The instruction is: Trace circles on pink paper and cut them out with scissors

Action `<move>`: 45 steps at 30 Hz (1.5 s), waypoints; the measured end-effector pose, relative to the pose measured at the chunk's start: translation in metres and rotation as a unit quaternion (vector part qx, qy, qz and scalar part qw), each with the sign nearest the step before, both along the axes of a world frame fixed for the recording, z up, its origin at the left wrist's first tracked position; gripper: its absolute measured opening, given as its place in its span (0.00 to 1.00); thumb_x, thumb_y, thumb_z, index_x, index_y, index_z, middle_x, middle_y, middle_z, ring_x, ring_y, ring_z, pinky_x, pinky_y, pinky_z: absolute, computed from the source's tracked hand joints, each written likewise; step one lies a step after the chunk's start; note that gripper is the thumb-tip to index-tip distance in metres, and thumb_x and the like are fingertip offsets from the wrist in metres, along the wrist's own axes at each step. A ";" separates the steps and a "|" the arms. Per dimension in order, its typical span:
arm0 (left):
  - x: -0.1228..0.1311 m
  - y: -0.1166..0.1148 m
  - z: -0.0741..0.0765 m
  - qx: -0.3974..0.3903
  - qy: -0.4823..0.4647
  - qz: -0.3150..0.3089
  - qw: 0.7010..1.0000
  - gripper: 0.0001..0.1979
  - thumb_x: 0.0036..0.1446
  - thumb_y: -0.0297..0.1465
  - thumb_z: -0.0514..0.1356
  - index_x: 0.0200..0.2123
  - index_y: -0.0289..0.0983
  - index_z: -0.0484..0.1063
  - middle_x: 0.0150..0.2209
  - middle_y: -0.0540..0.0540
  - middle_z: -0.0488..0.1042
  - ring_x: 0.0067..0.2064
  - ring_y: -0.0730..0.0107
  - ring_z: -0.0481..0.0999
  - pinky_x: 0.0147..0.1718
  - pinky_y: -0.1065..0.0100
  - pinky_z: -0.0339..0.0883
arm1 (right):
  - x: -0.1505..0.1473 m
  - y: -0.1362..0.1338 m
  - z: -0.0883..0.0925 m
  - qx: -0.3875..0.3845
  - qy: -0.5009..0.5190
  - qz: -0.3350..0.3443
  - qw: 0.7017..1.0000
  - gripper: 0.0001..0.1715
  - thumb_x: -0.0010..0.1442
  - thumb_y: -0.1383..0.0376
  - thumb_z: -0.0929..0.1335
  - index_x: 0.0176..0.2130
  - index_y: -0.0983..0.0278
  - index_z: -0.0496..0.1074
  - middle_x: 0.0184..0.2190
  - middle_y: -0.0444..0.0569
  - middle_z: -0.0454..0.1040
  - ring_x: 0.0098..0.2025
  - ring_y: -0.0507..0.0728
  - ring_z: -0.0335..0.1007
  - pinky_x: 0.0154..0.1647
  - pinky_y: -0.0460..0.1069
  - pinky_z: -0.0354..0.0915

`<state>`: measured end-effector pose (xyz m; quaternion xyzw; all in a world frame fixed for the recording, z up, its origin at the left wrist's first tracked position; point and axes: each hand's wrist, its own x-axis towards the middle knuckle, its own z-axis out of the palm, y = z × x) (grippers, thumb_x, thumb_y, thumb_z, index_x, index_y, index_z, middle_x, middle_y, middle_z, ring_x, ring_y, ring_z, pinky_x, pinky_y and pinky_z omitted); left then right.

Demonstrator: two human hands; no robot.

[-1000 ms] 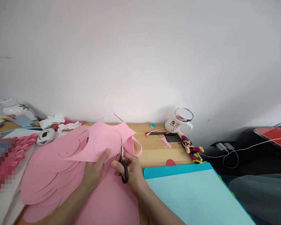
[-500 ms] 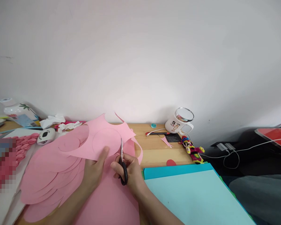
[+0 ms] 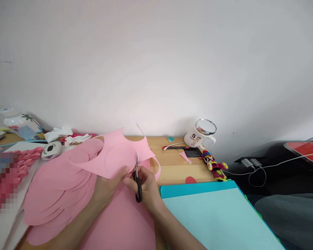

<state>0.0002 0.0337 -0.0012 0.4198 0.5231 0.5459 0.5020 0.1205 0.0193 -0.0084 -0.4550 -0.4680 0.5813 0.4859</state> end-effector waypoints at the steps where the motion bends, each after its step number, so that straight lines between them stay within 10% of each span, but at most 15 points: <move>1: 0.000 0.000 0.000 0.005 0.000 -0.002 1.000 0.20 0.42 0.36 0.66 0.39 0.33 0.73 0.39 0.41 0.77 0.45 0.56 0.75 0.43 0.58 0.70 | 0.001 0.000 -0.001 0.004 -0.001 0.004 1.000 0.18 0.44 0.56 0.73 0.29 0.64 0.67 0.22 0.41 0.64 0.26 0.50 0.57 0.27 0.46 0.53; 13: 0.000 0.000 0.004 0.009 0.010 -0.020 1.000 0.10 0.43 0.37 0.64 0.26 0.35 0.73 0.22 0.47 0.74 0.38 0.56 0.76 0.41 0.57 0.71 | 0.001 0.000 -0.003 0.023 0.015 0.022 0.999 0.18 0.48 0.53 0.71 0.27 0.64 0.65 0.19 0.40 0.60 0.25 0.50 0.56 0.27 0.47 0.52; 45: -0.005 0.003 0.002 -0.007 0.023 0.001 1.000 0.13 0.41 0.36 0.65 0.29 0.33 0.73 0.26 0.47 0.75 0.31 0.66 0.74 0.27 0.70 0.68 | 0.001 -0.002 0.000 0.013 0.036 0.031 0.999 0.18 0.49 0.54 0.71 0.25 0.64 0.64 0.17 0.40 0.61 0.22 0.49 0.58 0.25 0.46 0.55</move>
